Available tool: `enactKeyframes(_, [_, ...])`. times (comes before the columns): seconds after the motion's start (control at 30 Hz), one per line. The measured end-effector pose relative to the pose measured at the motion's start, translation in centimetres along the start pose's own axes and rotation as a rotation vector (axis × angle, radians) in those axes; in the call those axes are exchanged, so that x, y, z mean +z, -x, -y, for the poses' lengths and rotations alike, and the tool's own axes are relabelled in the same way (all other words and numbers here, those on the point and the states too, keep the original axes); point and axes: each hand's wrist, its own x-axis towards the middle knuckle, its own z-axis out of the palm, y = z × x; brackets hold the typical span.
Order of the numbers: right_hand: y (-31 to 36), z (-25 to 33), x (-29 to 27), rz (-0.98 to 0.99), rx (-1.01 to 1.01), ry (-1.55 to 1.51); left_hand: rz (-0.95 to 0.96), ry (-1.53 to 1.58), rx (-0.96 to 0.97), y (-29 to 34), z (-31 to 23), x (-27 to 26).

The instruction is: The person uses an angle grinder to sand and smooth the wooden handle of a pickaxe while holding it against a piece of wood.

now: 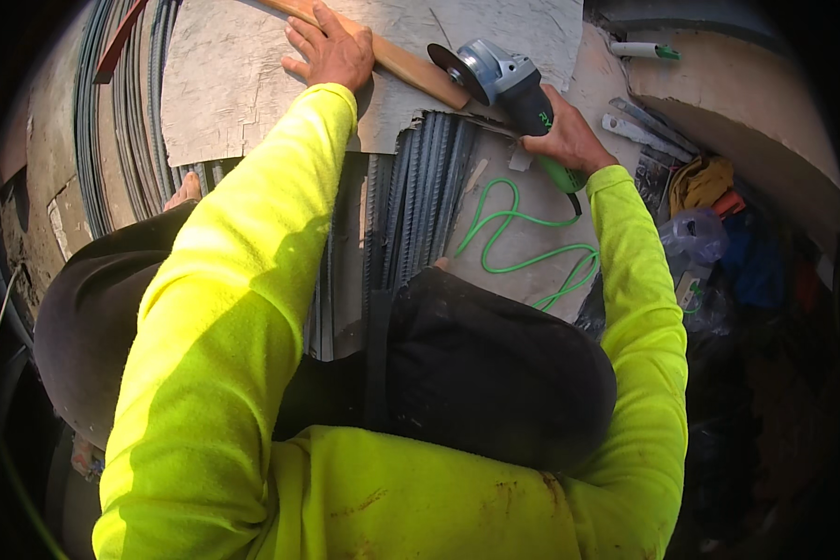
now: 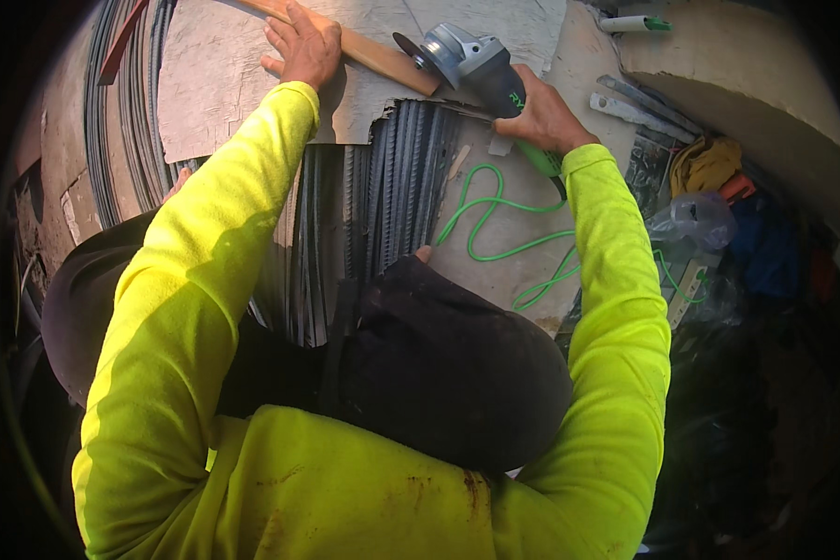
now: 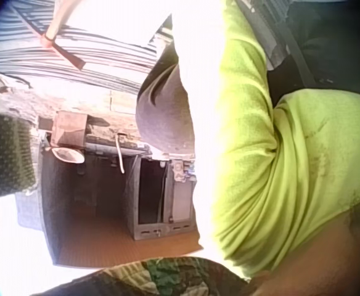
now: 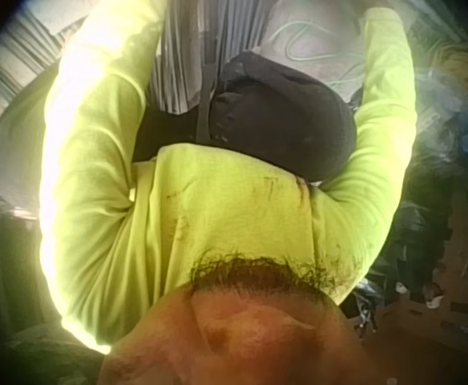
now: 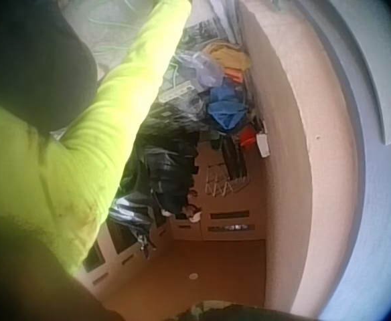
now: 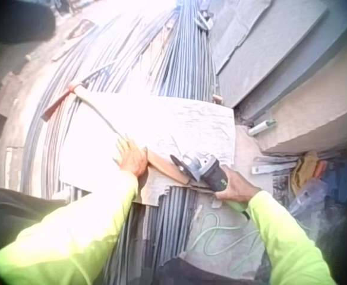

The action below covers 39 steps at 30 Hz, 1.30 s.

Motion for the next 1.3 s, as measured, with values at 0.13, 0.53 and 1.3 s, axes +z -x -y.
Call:
enactKeyframes(0.13, [0.0,0.2,0.0,-0.001,0.004,-0.003,0.002,-0.001,0.003,-0.1,0.1,0.0])
enactKeyframes(0.53, [0.4,0.3,-0.1,-0.013,0.019,0.009,-0.02,0.015,0.017,-0.3,0.3,0.3])
enactKeyframes(1.3, [0.9,0.6,0.0,0.002,0.064,-0.042,-0.197,0.113,0.213,-0.1,1.2,0.6])
